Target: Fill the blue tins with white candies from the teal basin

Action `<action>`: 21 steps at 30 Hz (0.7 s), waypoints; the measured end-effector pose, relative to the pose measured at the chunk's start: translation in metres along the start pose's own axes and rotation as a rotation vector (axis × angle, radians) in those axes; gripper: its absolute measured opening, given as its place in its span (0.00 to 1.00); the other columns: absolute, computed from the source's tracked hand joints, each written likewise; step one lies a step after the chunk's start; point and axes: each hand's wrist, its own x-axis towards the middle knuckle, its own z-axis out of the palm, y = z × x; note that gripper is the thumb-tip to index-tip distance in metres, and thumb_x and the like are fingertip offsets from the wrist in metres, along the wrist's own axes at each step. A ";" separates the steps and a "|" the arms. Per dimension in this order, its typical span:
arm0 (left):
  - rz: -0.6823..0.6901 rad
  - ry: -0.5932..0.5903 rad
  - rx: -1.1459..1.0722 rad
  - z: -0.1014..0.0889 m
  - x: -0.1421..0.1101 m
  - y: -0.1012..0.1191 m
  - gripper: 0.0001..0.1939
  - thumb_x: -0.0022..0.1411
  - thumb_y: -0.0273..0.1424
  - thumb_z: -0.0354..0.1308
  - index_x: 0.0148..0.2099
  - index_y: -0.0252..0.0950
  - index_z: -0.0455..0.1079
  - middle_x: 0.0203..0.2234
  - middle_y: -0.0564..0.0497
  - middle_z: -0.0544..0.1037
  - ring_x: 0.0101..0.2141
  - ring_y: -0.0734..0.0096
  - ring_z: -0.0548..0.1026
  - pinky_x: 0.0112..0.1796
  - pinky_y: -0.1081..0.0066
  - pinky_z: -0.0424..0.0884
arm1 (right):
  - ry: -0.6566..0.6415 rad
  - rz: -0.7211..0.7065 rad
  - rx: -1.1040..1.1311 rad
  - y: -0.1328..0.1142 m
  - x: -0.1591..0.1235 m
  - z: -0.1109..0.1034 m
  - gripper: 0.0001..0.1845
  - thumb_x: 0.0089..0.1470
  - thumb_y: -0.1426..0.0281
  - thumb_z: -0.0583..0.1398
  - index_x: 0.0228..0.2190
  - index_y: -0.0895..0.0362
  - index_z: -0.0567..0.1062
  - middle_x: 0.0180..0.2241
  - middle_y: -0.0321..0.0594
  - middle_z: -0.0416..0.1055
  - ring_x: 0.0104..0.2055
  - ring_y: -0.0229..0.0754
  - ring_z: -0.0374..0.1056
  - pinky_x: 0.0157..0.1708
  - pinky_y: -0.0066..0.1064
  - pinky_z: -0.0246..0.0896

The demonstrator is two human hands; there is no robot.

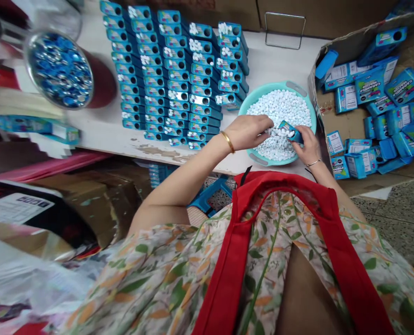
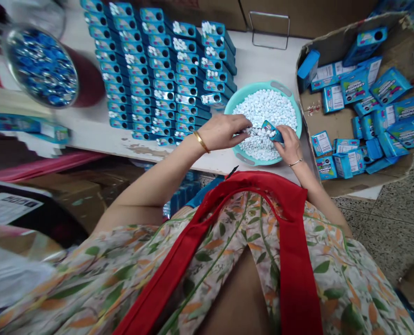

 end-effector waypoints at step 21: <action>-0.333 -0.073 0.127 0.032 -0.006 -0.036 0.16 0.76 0.33 0.54 0.59 0.35 0.77 0.52 0.36 0.80 0.49 0.48 0.80 0.45 0.55 0.76 | 0.061 0.106 0.016 0.003 -0.006 -0.007 0.31 0.67 0.43 0.61 0.58 0.51 0.76 0.55 0.52 0.80 0.59 0.61 0.77 0.63 0.59 0.76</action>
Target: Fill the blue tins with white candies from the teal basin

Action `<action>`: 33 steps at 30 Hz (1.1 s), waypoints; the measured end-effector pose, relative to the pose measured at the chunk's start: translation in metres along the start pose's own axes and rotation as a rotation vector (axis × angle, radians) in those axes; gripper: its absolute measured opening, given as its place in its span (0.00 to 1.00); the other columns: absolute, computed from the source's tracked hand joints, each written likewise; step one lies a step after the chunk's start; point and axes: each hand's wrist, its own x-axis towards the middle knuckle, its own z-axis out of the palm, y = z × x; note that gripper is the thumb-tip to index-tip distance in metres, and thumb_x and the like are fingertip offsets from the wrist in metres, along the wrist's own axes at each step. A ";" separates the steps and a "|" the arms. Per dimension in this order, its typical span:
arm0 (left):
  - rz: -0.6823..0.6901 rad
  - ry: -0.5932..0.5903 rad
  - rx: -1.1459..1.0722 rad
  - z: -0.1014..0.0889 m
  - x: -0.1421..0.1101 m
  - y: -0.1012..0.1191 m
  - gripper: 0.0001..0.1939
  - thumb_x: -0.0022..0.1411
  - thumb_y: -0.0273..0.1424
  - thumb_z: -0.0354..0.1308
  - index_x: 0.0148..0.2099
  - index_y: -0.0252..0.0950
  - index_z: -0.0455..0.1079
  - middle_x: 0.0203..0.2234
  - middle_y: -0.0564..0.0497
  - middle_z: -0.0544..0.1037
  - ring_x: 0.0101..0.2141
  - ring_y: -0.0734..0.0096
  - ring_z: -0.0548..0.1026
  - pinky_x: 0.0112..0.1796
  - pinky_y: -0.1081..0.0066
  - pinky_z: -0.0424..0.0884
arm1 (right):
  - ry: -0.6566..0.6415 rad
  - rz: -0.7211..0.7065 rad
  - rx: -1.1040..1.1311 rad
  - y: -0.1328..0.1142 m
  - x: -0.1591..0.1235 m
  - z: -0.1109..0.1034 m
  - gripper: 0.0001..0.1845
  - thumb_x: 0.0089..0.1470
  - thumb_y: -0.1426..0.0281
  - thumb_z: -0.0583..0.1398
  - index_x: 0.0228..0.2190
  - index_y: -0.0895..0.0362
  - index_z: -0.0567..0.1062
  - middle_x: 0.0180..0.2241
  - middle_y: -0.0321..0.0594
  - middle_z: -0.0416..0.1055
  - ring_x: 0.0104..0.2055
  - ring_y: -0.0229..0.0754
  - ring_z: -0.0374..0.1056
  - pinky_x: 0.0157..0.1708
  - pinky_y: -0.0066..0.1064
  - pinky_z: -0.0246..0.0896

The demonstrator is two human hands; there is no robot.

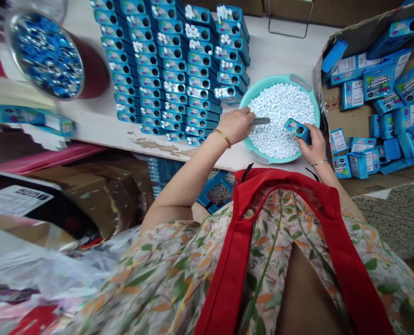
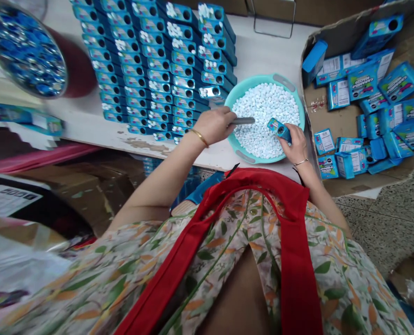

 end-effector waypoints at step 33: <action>0.222 0.009 0.072 -0.080 -0.026 0.076 0.17 0.76 0.27 0.52 0.59 0.33 0.78 0.49 0.37 0.82 0.47 0.52 0.83 0.48 0.57 0.75 | -0.071 -0.040 -0.018 -0.021 0.004 0.014 0.25 0.67 0.51 0.59 0.58 0.51 0.75 0.54 0.53 0.81 0.57 0.60 0.76 0.61 0.58 0.74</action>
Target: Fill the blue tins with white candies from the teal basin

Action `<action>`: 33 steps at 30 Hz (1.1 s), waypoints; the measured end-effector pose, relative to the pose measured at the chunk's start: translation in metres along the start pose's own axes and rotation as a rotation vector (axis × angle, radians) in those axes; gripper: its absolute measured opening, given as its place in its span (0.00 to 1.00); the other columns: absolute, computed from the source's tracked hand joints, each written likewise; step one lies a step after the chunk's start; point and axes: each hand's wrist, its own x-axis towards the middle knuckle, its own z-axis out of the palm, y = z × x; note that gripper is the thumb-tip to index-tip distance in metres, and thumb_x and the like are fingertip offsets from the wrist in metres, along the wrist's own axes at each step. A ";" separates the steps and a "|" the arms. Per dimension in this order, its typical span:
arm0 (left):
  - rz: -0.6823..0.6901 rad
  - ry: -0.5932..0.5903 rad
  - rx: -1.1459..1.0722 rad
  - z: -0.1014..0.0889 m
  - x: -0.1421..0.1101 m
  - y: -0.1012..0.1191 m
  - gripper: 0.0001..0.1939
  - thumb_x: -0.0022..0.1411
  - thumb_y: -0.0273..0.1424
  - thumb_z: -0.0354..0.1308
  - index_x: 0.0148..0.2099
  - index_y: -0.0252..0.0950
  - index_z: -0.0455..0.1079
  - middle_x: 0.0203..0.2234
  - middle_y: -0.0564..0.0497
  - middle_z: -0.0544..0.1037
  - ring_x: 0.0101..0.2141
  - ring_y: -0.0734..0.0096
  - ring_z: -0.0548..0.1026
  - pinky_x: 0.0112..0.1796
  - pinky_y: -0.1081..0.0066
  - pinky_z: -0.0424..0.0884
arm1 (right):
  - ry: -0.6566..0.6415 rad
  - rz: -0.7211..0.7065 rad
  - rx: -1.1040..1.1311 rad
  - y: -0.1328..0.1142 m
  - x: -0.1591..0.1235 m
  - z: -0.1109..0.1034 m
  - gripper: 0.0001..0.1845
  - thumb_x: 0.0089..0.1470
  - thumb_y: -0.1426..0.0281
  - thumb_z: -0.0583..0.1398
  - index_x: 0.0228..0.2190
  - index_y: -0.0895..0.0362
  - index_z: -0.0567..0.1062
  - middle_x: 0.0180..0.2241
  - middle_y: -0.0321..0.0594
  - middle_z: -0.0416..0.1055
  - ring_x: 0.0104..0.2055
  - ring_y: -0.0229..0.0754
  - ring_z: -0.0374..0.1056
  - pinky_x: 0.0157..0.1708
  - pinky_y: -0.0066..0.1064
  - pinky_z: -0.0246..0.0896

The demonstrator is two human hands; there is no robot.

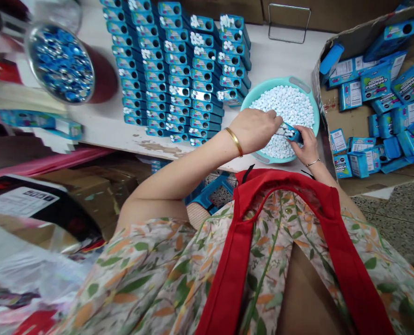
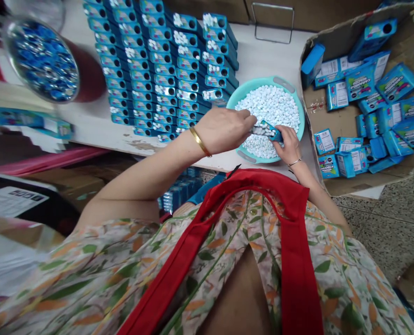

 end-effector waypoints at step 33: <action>-0.011 0.096 -0.413 0.110 0.021 -0.070 0.17 0.75 0.35 0.54 0.59 0.34 0.73 0.52 0.37 0.81 0.49 0.56 0.78 0.52 0.60 0.74 | 0.212 0.159 0.039 0.025 -0.017 -0.024 0.34 0.65 0.42 0.62 0.60 0.53 0.73 0.55 0.52 0.78 0.58 0.61 0.76 0.61 0.64 0.75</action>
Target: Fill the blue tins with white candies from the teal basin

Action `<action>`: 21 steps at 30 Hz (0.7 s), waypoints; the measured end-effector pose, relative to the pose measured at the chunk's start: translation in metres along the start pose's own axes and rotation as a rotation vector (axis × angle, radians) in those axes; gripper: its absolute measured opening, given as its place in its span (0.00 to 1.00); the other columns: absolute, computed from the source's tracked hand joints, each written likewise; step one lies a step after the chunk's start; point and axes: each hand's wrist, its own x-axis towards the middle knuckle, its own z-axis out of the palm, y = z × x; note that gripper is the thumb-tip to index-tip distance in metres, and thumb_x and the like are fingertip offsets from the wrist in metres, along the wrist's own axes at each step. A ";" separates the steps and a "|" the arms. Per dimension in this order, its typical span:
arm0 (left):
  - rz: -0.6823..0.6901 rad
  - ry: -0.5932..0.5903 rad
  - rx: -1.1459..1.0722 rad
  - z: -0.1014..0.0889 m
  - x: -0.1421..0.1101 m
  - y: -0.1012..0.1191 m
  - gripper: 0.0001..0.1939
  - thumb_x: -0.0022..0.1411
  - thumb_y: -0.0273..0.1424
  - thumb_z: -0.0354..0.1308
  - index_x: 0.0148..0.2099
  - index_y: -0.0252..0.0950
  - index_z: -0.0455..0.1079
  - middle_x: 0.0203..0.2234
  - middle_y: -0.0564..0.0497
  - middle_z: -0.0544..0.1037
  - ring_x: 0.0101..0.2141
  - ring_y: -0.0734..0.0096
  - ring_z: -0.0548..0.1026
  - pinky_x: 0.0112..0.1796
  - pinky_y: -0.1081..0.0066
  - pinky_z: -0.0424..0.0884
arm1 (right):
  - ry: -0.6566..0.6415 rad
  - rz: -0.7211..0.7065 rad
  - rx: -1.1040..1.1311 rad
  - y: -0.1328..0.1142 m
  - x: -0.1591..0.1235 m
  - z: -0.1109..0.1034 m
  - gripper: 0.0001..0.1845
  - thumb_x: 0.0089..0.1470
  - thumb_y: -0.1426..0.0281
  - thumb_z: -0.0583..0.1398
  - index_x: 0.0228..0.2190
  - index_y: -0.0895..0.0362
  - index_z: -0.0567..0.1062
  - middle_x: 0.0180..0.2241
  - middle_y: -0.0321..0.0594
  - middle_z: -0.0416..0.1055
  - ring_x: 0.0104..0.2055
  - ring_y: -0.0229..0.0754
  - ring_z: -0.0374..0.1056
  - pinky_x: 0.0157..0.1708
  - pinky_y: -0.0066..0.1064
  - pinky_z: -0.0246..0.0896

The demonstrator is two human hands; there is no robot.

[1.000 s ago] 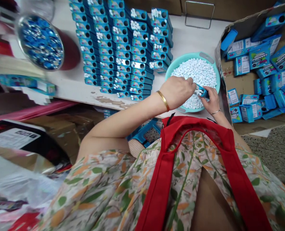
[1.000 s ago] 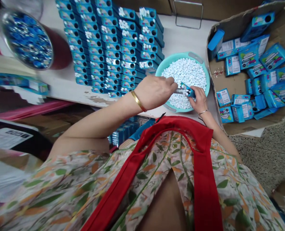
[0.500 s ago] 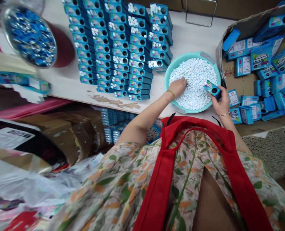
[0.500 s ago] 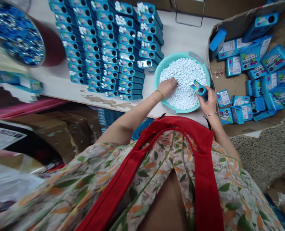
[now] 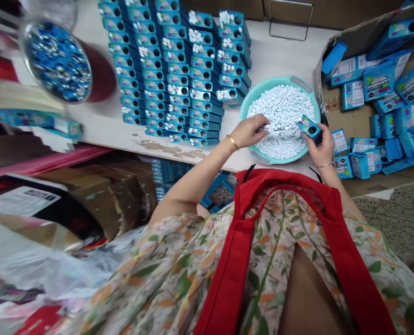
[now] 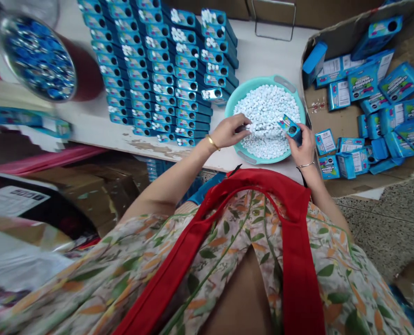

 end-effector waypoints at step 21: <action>-0.084 -0.003 0.453 -0.065 -0.017 0.092 0.19 0.76 0.33 0.52 0.63 0.43 0.77 0.53 0.35 0.82 0.52 0.39 0.81 0.45 0.46 0.79 | -0.154 -0.165 -0.098 -0.020 0.003 0.025 0.32 0.72 0.44 0.52 0.62 0.51 0.74 0.57 0.55 0.79 0.61 0.62 0.75 0.64 0.64 0.74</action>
